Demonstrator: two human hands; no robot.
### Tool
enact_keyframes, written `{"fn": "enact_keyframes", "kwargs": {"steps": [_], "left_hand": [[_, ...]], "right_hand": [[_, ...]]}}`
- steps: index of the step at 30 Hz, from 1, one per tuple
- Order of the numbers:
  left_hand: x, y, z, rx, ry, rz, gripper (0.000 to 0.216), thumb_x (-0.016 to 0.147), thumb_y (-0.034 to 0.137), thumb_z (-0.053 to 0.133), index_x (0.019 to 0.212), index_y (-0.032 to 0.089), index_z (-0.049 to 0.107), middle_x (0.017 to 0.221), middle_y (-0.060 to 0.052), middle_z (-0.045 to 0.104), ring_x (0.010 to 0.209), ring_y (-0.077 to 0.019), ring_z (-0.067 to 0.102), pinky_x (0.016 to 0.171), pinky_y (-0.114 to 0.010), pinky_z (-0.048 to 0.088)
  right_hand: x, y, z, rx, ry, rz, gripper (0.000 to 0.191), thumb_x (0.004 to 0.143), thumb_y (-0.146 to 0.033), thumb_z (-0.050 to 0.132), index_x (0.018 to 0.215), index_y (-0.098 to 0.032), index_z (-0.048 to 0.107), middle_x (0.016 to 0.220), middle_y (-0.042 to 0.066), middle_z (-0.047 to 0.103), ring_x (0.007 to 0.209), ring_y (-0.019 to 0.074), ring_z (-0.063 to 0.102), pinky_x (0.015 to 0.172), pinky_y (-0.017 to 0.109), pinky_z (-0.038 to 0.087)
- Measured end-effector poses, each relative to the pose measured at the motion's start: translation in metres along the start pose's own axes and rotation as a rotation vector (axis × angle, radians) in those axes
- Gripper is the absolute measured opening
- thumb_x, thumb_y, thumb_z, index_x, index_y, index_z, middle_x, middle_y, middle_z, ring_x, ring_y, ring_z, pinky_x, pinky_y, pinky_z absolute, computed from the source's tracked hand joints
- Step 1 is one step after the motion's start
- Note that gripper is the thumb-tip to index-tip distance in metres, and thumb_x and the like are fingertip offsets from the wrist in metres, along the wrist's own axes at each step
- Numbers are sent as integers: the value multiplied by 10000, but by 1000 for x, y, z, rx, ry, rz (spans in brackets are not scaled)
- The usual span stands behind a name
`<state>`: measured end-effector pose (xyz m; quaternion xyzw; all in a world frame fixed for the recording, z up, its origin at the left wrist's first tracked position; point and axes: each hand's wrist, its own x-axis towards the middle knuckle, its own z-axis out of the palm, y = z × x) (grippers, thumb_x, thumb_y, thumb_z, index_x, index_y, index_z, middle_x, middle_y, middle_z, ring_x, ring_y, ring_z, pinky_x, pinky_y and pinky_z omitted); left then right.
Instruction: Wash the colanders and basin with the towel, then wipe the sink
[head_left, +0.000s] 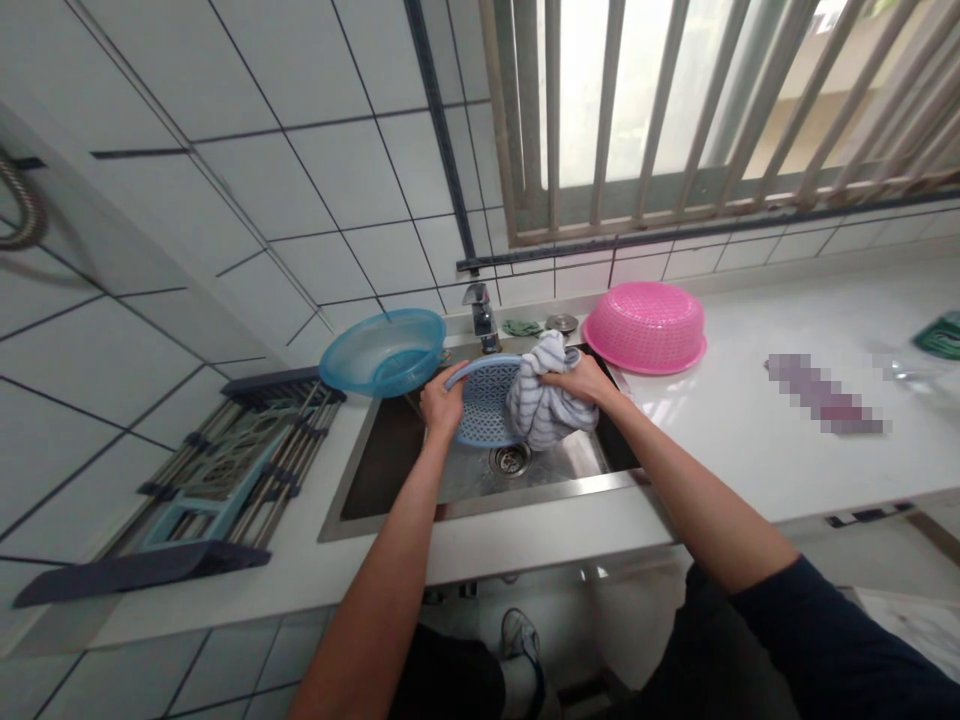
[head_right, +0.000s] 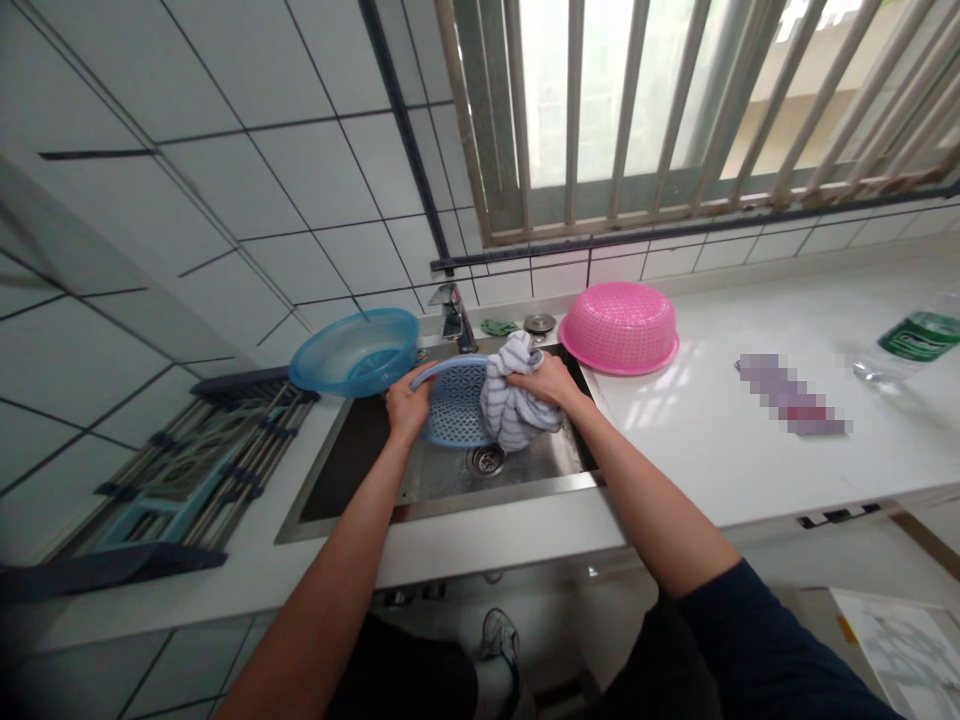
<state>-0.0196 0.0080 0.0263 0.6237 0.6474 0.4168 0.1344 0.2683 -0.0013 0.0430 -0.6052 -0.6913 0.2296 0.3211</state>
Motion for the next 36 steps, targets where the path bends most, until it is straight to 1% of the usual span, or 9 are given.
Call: {"fn": "enact_keyframes", "kwargs": {"steps": [6, 10, 13, 16, 23, 26, 29, 32, 36], "left_hand": [[2, -2, -2, 182, -121, 40, 400, 1019, 308, 668, 1408, 310, 761, 1364, -54, 793, 1295, -312, 734, 1143, -431, 538], [-7, 13, -5, 247, -178, 258, 744, 928, 267, 788, 1630, 335, 549, 1521, -35, 701, 1405, -293, 665, 1193, -405, 510], [-12, 22, -6, 248, -233, 362, 711, 931, 230, 768, 1606, 346, 580, 1595, -10, 638, 1461, -261, 621, 1224, -378, 486], [-13, 24, -5, 258, -217, 278, 508, 992, 174, 632, 1457, 356, 726, 1512, 18, 701, 1429, -246, 650, 1226, -388, 489], [-8, 12, -2, 167, -132, 142, 492, 993, 164, 578, 1399, 365, 770, 1460, 21, 731, 1414, -267, 663, 1202, -412, 504], [-1, -1, 0, 106, -49, 3, 412, 1009, 269, 612, 1375, 342, 787, 1403, -32, 769, 1336, -307, 712, 1141, -442, 542], [6, -15, 4, -15, -2, -105, 401, 1013, 331, 611, 1368, 267, 788, 1296, -74, 819, 1214, -288, 766, 1062, -418, 584], [7, -20, 7, -37, -43, -122, 409, 1018, 326, 598, 1370, 219, 775, 1200, -83, 846, 1139, -278, 787, 1016, -408, 601], [0, -12, 4, 186, -95, -59, 391, 1002, 343, 674, 1373, 270, 773, 1267, -106, 825, 1229, -331, 760, 1079, -450, 565]], "right_hand": [[-1, -1, -2, -100, -5, 43, 397, 854, -536, 843, 1074, -205, 839, 1077, 124, 835, 1025, 323, 772, 860, 346, 563], [-8, -12, 5, -184, -51, 2, 469, 827, -610, 844, 1065, -206, 837, 1097, 139, 832, 1003, 333, 779, 822, 329, 544], [-14, -20, 10, -179, -78, -88, 409, 825, -560, 858, 1065, -230, 841, 1090, 111, 836, 989, 318, 782, 821, 311, 532], [-16, -22, 14, -118, -81, -132, 346, 838, -517, 853, 1056, -249, 836, 1084, 73, 837, 968, 284, 780, 812, 288, 527], [-7, -11, 10, -38, -86, -77, 302, 878, -482, 830, 992, -203, 828, 1027, 81, 833, 965, 281, 775, 863, 317, 567], [-1, -3, 1, 43, -50, -30, 317, 866, -421, 847, 1109, -217, 836, 1115, 78, 835, 1060, 293, 772, 958, 367, 587], [3, 5, -6, 130, 10, -17, 420, 866, -371, 831, 1262, -232, 808, 1203, 67, 822, 1138, 290, 761, 1048, 422, 580], [6, 11, -9, 134, 25, 18, 473, 863, -377, 836, 1308, -224, 791, 1213, 77, 819, 1167, 304, 752, 1066, 447, 573], [7, 14, -7, 15, 2, 25, 371, 857, -419, 859, 1168, -218, 830, 1146, 99, 834, 1107, 320, 763, 986, 410, 583]]}}
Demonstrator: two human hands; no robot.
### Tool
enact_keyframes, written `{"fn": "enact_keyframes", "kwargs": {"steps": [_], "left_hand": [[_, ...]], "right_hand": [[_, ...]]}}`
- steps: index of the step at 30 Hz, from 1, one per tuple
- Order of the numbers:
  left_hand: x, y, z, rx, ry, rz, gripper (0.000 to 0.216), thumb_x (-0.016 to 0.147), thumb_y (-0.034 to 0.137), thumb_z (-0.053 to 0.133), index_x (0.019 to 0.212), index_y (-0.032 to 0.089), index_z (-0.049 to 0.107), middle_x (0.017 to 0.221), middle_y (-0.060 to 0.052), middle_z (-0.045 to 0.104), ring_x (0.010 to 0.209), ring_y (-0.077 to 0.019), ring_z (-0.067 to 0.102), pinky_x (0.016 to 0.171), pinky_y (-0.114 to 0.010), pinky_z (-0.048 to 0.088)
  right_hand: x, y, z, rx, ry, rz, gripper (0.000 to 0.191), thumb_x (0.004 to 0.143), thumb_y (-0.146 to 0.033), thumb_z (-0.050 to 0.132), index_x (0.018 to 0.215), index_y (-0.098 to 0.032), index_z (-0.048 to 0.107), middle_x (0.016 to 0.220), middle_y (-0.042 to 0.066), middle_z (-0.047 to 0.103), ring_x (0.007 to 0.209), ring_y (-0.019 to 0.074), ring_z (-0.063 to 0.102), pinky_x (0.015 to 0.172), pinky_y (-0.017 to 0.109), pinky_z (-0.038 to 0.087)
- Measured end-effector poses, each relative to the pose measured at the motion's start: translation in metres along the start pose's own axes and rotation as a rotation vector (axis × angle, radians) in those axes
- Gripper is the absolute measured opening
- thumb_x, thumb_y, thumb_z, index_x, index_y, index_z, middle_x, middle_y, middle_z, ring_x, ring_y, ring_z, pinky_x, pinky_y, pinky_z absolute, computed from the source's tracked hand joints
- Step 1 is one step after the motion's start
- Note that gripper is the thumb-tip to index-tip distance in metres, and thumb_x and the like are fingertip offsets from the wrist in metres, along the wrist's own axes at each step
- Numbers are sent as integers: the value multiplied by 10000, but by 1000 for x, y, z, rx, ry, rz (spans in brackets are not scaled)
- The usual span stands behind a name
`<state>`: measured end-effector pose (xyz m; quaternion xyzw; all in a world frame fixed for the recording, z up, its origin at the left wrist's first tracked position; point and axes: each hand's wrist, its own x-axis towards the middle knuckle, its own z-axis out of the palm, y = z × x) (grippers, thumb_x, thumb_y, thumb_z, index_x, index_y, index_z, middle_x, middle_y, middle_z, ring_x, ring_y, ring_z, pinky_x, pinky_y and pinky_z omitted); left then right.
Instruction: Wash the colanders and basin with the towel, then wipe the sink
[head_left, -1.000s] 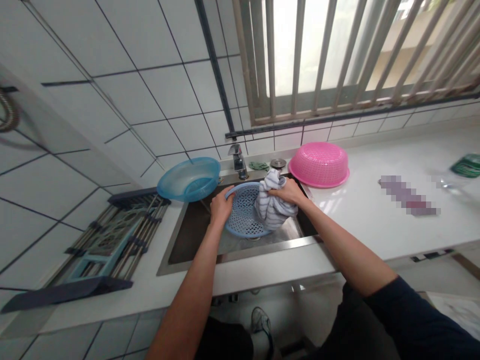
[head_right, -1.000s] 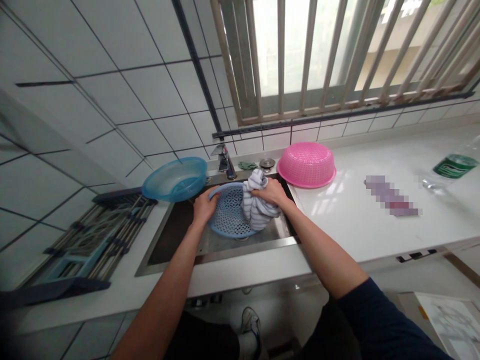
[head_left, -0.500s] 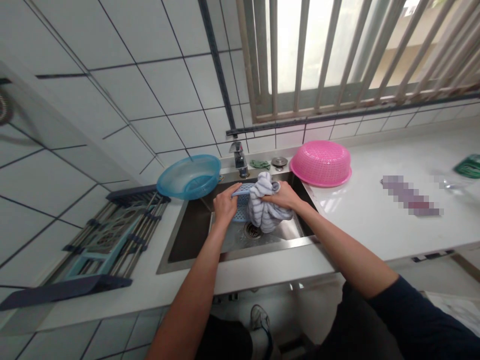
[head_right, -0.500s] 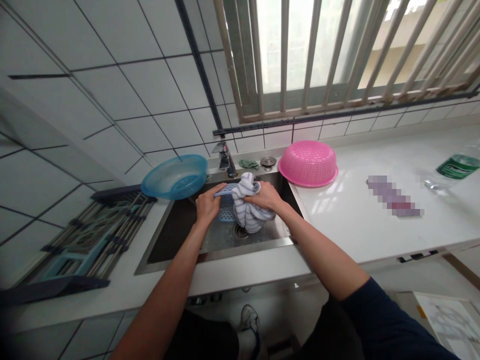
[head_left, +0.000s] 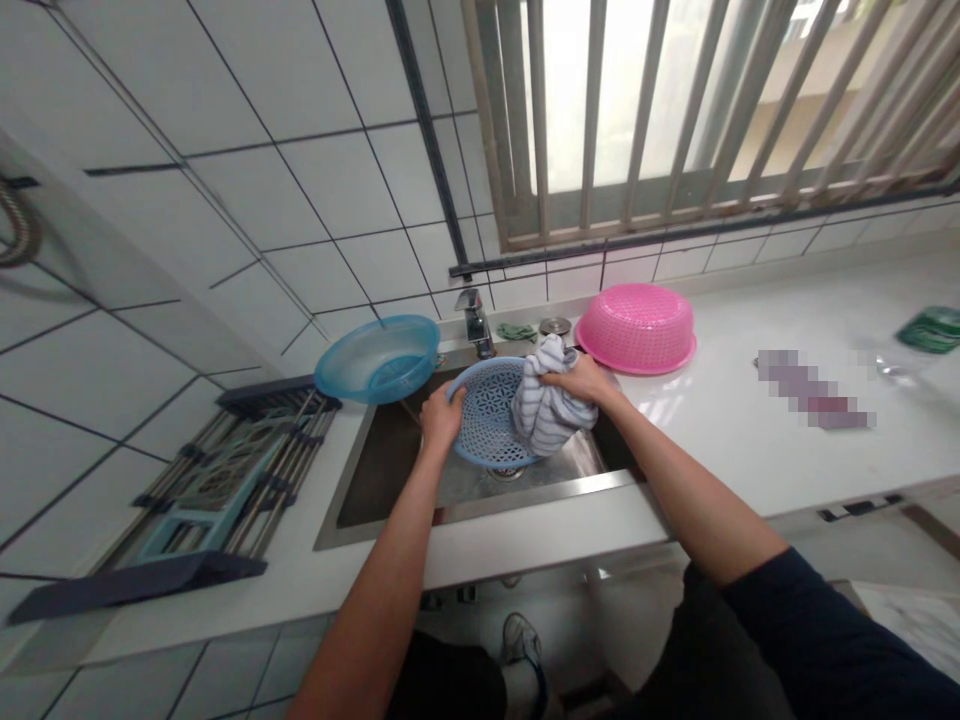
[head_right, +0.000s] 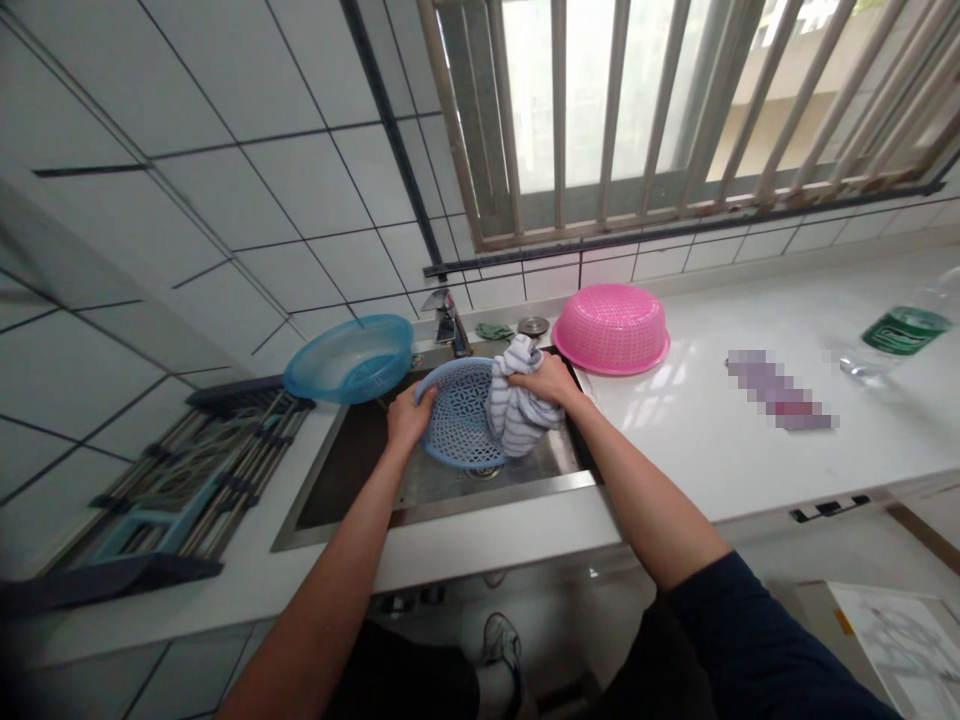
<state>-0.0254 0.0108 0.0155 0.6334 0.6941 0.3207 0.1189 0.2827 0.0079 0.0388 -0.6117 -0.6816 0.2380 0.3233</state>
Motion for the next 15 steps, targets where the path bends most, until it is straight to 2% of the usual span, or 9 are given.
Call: {"fn": "enact_keyframes", "kwargs": {"steps": [5, 8, 11, 15], "left_hand": [[-12, 20, -8, 59, 39, 223, 693, 941, 310, 779, 1603, 306, 574, 1528, -68, 696, 1389, -289, 674, 1163, -395, 525], [-14, 27, -9, 56, 14, 353, 646, 962, 295, 755, 1588, 321, 598, 1576, -33, 657, 1444, -262, 632, 1197, -362, 498], [-14, 28, -8, 51, -7, 344, 439, 997, 232, 676, 1416, 341, 752, 1482, 9, 725, 1403, -243, 666, 1196, -351, 496], [-12, 25, -6, -10, 21, 249, 428, 1000, 181, 617, 1340, 368, 799, 1428, 34, 754, 1382, -243, 684, 1188, -368, 503]], "right_hand": [[-6, -6, 11, -140, -32, -78, 385, 836, -553, 856, 971, -194, 834, 1040, 114, 834, 965, 307, 778, 850, 336, 562], [-13, -16, 19, -120, -76, -163, 344, 842, -530, 854, 960, -207, 834, 1017, 85, 833, 921, 278, 777, 807, 302, 543], [-19, -26, 23, -63, -107, -204, 271, 867, -470, 842, 971, -220, 835, 1018, 52, 833, 939, 255, 774, 817, 278, 536], [-17, -27, 21, -28, -91, -160, 276, 869, -456, 844, 991, -208, 833, 1018, 54, 832, 980, 263, 770, 851, 287, 549]]}}
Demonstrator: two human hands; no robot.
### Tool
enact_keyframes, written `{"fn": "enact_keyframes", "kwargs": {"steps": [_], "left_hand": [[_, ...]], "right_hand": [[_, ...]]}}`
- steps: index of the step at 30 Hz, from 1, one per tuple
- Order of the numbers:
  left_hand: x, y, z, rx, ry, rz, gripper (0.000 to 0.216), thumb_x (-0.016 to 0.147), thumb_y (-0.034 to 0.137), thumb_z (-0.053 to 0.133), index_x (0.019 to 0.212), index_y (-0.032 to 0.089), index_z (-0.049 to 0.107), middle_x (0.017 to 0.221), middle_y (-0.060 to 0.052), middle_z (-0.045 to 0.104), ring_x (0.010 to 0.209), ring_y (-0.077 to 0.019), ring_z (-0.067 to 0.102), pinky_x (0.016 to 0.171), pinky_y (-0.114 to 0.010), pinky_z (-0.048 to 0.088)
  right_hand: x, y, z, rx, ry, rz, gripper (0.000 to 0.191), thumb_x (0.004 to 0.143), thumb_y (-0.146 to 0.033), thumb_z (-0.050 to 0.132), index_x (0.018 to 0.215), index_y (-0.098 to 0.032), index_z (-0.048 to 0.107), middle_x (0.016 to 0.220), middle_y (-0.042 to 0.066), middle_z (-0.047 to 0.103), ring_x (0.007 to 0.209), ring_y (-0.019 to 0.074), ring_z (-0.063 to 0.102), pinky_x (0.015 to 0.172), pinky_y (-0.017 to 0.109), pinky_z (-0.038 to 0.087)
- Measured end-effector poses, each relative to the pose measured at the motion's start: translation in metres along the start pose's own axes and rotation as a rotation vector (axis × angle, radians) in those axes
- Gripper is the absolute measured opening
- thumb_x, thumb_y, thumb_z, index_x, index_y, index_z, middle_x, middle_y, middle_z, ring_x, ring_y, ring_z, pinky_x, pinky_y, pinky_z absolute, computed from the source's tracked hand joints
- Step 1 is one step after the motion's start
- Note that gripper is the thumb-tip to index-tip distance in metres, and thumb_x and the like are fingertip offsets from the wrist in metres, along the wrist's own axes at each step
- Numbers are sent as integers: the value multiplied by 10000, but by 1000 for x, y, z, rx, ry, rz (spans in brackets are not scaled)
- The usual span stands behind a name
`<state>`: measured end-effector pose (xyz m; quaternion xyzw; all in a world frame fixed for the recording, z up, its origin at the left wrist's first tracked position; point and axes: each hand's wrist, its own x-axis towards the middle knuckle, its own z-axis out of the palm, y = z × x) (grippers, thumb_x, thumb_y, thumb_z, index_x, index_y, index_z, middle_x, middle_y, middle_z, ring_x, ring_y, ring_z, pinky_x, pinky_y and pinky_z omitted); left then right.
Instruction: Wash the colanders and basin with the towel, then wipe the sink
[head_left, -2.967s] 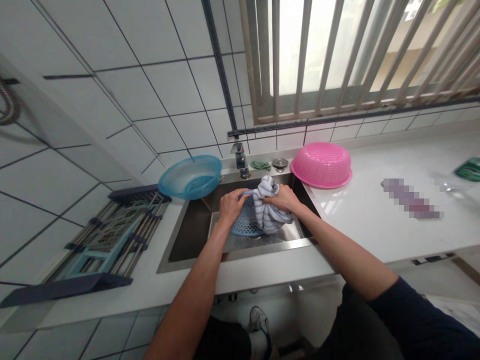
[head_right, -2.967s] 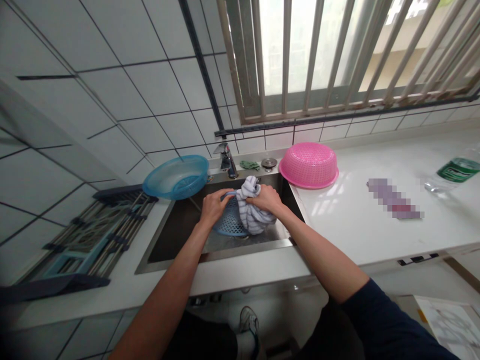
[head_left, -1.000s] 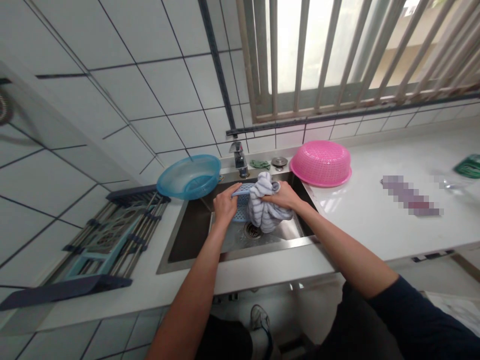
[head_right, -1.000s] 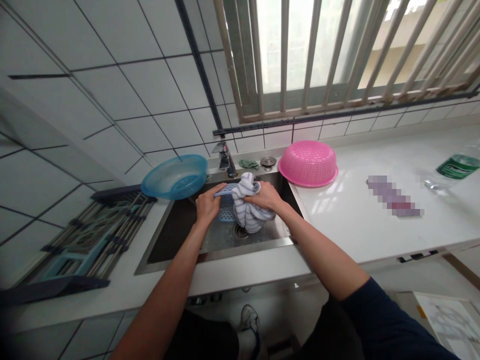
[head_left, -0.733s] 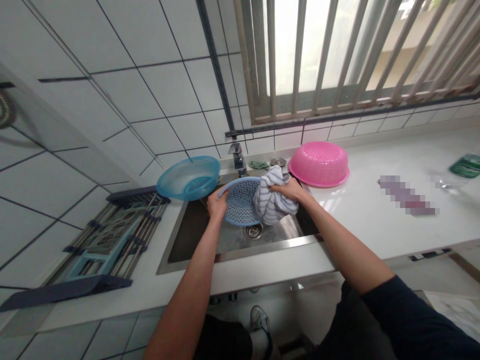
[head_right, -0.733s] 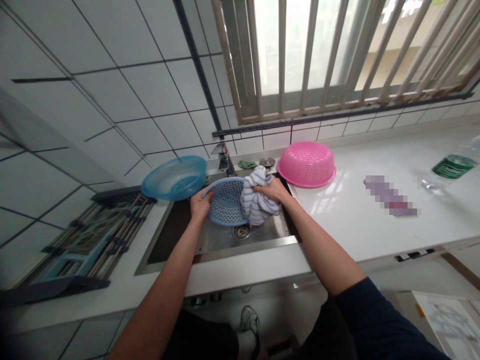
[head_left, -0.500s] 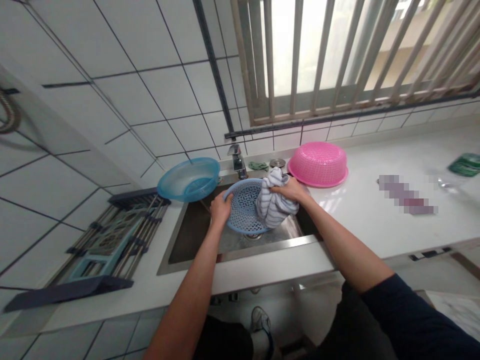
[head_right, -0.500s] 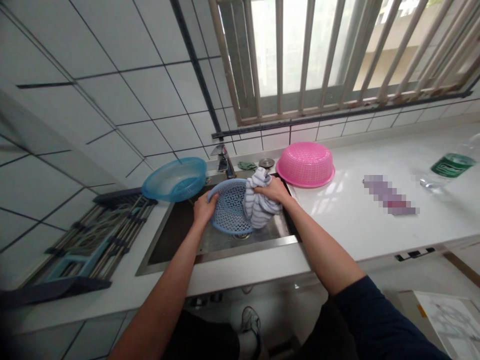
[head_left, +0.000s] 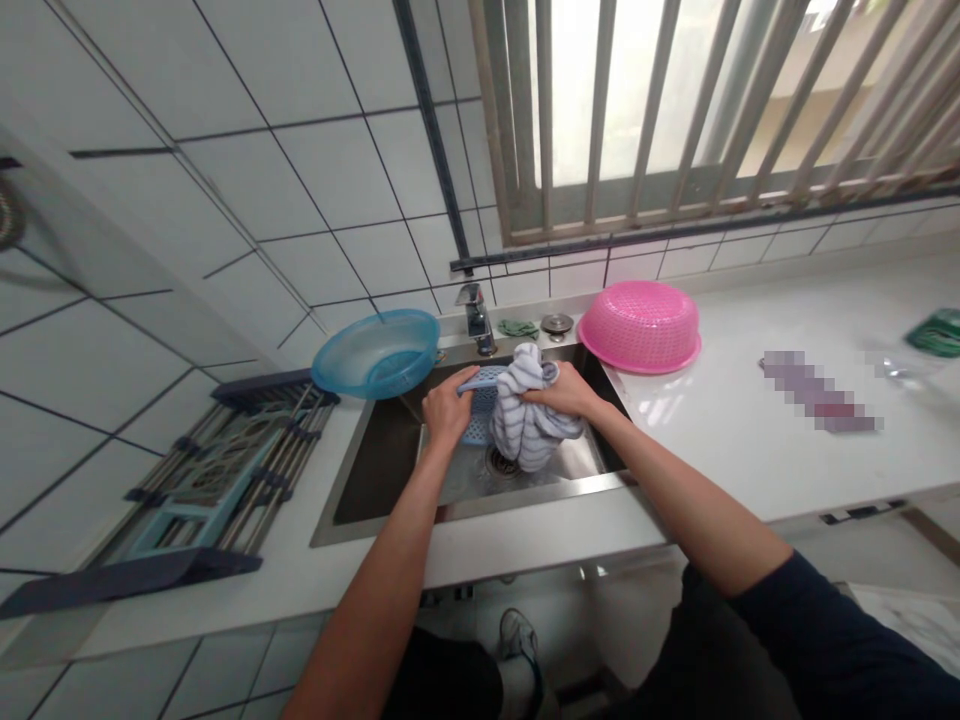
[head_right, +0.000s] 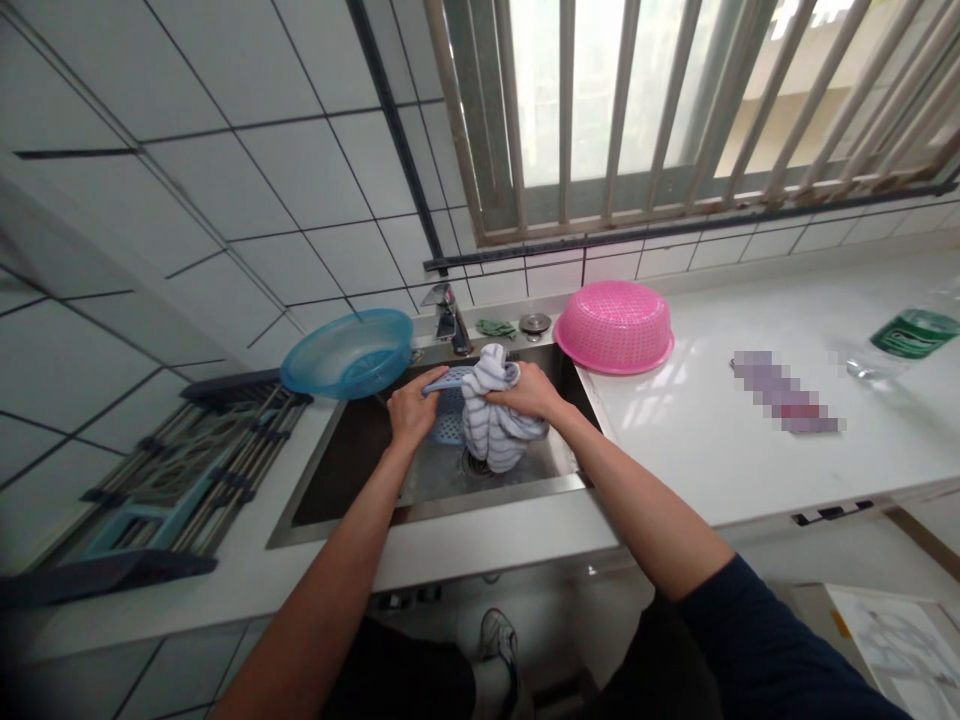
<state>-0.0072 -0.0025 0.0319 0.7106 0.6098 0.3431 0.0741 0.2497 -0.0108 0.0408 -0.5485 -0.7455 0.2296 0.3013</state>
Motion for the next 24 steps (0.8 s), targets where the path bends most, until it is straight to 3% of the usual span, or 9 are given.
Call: {"fn": "enact_keyframes", "kwargs": {"steps": [5, 8, 13, 18, 20, 24], "left_hand": [[5, -12, 1, -41, 113, -222, 379, 1015, 330, 640, 1359, 358, 795, 1390, -31, 779, 1310, -312, 724, 1126, -433, 541], [9, -21, 1, -83, 139, -274, 383, 1029, 396, 629, 1375, 341, 785, 1392, -45, 779, 1315, -313, 720, 1121, -426, 540], [8, -23, 0, 33, -25, -217, 432, 1021, 343, 660, 1445, 305, 733, 1396, -77, 776, 1308, -322, 723, 1120, -430, 546], [1, -11, -2, 99, -48, 45, 690, 933, 249, 774, 1599, 280, 595, 1562, -73, 668, 1431, -303, 639, 1207, -399, 492], [1, -7, -2, 66, -63, 84, 586, 956, 233, 735, 1534, 302, 666, 1536, -45, 690, 1418, -285, 651, 1205, -382, 490], [3, -9, -3, -3, -53, -36, 418, 980, 174, 639, 1326, 331, 816, 1397, -14, 775, 1354, -291, 701, 1168, -399, 513]], "right_hand": [[7, 21, -6, 80, 85, 101, 345, 858, -455, 846, 1084, -195, 830, 1072, 64, 835, 1033, 267, 763, 905, 328, 578], [10, 32, -9, 108, 112, 105, 359, 865, -436, 837, 1138, -204, 826, 1110, 55, 833, 1047, 254, 761, 936, 339, 577], [10, 33, -7, 2, 68, 82, 303, 859, -469, 839, 976, -189, 833, 1014, 80, 833, 964, 263, 762, 872, 321, 560], [4, 15, 5, -63, 31, 21, 337, 818, -518, 865, 863, -188, 818, 917, 89, 817, 845, 257, 748, 760, 287, 517], [1, 7, 10, -53, 28, -11, 313, 824, -507, 861, 865, -199, 821, 906, 79, 813, 840, 256, 750, 753, 284, 509], [1, 2, 15, -10, 21, -52, 270, 863, -469, 828, 864, -199, 819, 880, 64, 801, 852, 256, 754, 768, 294, 517]]}}
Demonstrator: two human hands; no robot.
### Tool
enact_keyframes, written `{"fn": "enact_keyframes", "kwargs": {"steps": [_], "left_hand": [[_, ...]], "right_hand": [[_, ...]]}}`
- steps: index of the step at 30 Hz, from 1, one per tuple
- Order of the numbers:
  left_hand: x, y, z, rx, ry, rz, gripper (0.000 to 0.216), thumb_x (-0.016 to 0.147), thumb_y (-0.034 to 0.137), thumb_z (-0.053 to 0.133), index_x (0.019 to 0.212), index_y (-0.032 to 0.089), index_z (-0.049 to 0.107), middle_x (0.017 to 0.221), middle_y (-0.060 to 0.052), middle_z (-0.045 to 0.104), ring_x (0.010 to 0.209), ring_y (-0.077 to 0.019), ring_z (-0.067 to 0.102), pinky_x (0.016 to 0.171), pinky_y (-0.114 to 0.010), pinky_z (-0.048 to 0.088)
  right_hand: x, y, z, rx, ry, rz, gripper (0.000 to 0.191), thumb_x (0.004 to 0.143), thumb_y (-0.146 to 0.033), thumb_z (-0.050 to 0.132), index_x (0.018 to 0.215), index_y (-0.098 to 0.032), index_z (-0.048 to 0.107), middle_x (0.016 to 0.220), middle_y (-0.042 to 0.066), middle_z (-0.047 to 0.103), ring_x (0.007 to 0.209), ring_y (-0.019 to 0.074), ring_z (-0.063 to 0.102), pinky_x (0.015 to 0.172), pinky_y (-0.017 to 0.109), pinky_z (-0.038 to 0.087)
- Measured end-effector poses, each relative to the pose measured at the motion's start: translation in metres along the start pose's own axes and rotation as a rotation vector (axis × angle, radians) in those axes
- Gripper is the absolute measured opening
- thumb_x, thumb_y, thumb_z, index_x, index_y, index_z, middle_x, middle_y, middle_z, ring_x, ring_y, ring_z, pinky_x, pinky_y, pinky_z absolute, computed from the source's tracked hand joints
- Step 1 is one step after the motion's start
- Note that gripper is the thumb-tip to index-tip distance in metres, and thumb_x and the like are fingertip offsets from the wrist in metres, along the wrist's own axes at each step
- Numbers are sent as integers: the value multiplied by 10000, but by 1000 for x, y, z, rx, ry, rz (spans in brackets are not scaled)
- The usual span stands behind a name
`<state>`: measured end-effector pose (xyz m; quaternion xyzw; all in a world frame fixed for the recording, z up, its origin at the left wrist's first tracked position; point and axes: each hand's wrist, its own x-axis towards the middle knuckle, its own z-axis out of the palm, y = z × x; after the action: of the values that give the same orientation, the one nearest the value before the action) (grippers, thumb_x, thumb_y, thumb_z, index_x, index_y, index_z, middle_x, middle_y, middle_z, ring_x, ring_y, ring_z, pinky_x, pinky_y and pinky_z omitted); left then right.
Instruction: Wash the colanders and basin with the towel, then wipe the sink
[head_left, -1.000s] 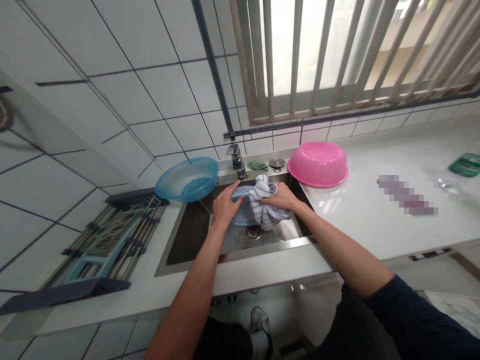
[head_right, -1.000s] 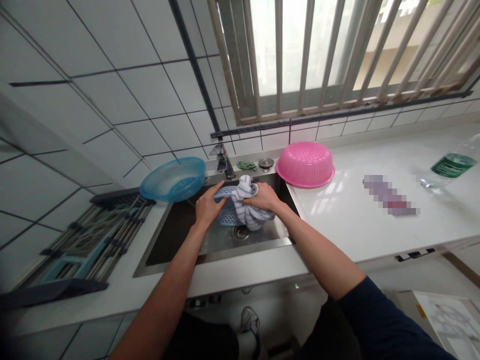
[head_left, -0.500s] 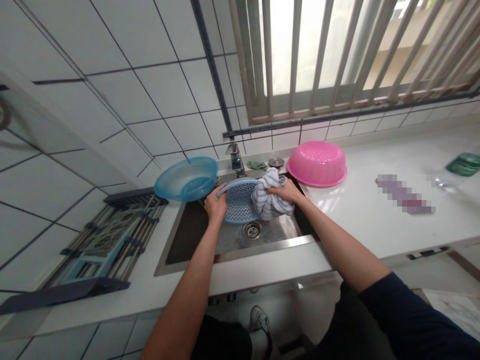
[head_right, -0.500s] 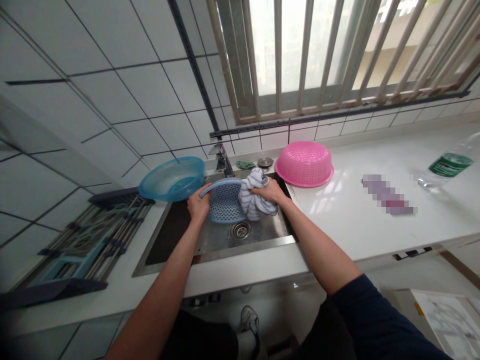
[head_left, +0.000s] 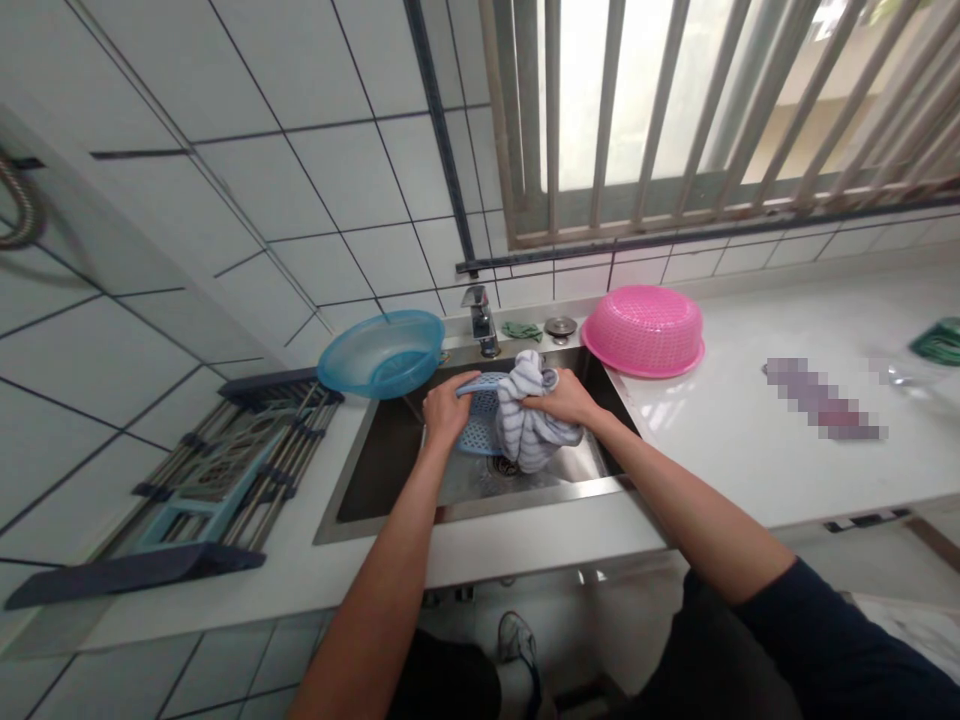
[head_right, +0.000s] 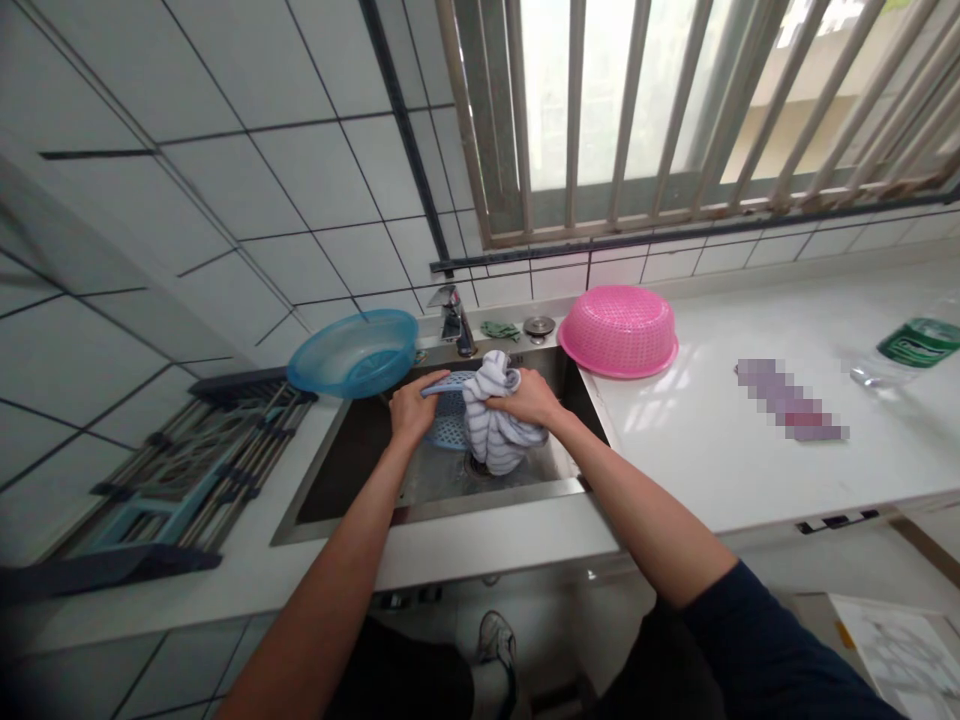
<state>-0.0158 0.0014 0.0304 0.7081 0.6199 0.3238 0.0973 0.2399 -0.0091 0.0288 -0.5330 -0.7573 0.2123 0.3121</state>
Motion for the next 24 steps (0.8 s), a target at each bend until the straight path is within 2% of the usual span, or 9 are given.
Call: {"fn": "enact_keyframes", "kwargs": {"steps": [4, 8, 13, 16, 18, 21, 22, 24], "left_hand": [[6, -12, 1, -99, 84, -106, 448, 946, 163, 649, 1317, 344, 822, 1391, -15, 777, 1354, -317, 699, 1166, -432, 507], [14, -31, 5, -250, 154, -197, 415, 920, 209, 685, 1304, 272, 829, 1336, -71, 803, 1255, -317, 742, 1136, -437, 528], [17, -43, 10, -320, 75, -124, 370, 918, 275, 719, 1270, 222, 819, 1296, -101, 813, 1237, -300, 741, 1144, -432, 523], [14, -40, 9, -279, 63, -65, 547, 872, 333, 805, 1404, 230, 735, 1408, -129, 748, 1280, -313, 709, 1155, -448, 517], [12, -36, 5, -241, 126, -34, 658, 833, 353, 844, 1459, 231, 679, 1437, -150, 704, 1256, -313, 699, 1138, -452, 526], [11, -28, 0, -210, 272, -84, 492, 859, 440, 804, 1280, 199, 719, 1203, -132, 732, 1064, -283, 716, 1024, -429, 571], [11, -25, -1, -236, 276, -139, 411, 884, 496, 769, 1155, 190, 732, 1069, -109, 732, 969, -267, 714, 953, -407, 587], [10, -17, 0, -371, 167, -294, 430, 938, 617, 667, 940, 188, 704, 846, -61, 680, 787, -231, 687, 777, -353, 589]], "right_hand": [[5, 13, -4, 108, 4, 44, 241, 839, -403, 857, 952, -191, 831, 937, 55, 816, 915, 261, 760, 843, 323, 563], [8, 28, -12, 219, 58, 91, 312, 813, -381, 885, 1053, -189, 834, 1005, 58, 832, 970, 258, 765, 932, 366, 588], [8, 29, -13, 166, 77, 127, 308, 804, -435, 894, 989, -196, 836, 1012, 80, 838, 988, 281, 772, 915, 356, 580], [8, 25, -13, 106, 104, 200, 319, 807, -472, 883, 977, -206, 834, 1025, 97, 838, 998, 292, 773, 891, 346, 571], [9, 24, -13, 83, 137, 256, 350, 803, -492, 880, 1005, -210, 833, 1047, 110, 835, 1013, 298, 773, 881, 341, 566], [9, 23, -16, 82, 177, 303, 400, 813, -520, 866, 1066, -213, 830, 1081, 117, 828, 1031, 298, 768, 877, 338, 559], [9, 22, -16, 86, 180, 302, 408, 821, -527, 859, 1080, -214, 829, 1084, 115, 827, 1028, 294, 766, 874, 337, 557], [8, 19, -16, 86, 162, 271, 403, 832, -538, 848, 1069, -212, 832, 1056, 111, 827, 999, 284, 763, 854, 327, 550]]}}
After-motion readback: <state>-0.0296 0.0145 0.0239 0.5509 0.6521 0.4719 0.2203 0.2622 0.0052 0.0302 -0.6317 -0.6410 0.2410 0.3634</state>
